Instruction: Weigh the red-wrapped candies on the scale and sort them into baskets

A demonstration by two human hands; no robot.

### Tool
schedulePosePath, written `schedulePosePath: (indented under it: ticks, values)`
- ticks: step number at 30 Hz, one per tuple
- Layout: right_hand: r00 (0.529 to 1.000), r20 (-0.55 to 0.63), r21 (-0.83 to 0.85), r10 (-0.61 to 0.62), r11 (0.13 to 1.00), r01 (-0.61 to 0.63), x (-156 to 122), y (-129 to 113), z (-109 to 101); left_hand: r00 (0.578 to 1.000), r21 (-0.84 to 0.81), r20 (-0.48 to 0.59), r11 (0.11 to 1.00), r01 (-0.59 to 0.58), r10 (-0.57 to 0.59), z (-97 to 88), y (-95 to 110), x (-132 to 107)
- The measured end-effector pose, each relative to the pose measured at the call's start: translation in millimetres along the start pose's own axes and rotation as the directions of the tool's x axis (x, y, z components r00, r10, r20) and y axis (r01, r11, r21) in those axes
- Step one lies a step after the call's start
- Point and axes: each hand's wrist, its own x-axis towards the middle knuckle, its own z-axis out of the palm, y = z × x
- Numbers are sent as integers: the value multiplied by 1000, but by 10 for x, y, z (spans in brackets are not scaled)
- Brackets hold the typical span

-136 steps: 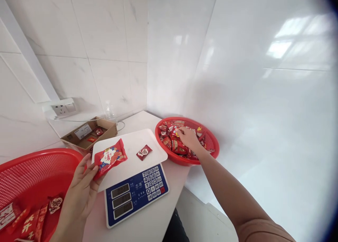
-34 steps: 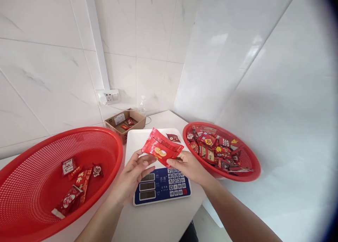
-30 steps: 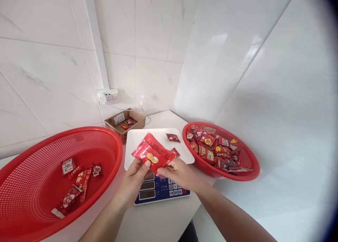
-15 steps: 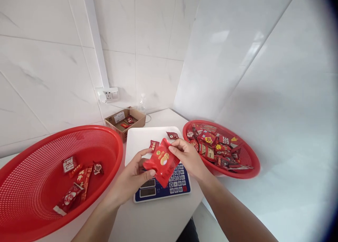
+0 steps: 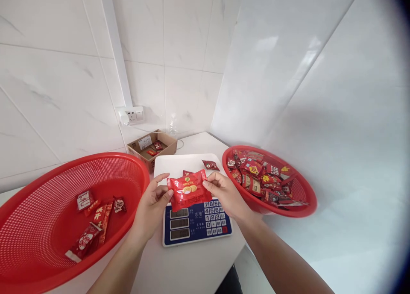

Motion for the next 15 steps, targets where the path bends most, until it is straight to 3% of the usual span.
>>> schedulePosePath:
  ticks: [9, 15]
  values:
    - [999, -22, 43, 27, 999, -26, 37, 73, 1, 1000, 25, -17, 999, -26, 26, 4, -52, -2]
    - [999, -9, 68, 33, 997, -32, 42, 59, 18, 974, -107, 176, 981, 162, -142, 39, -19, -42]
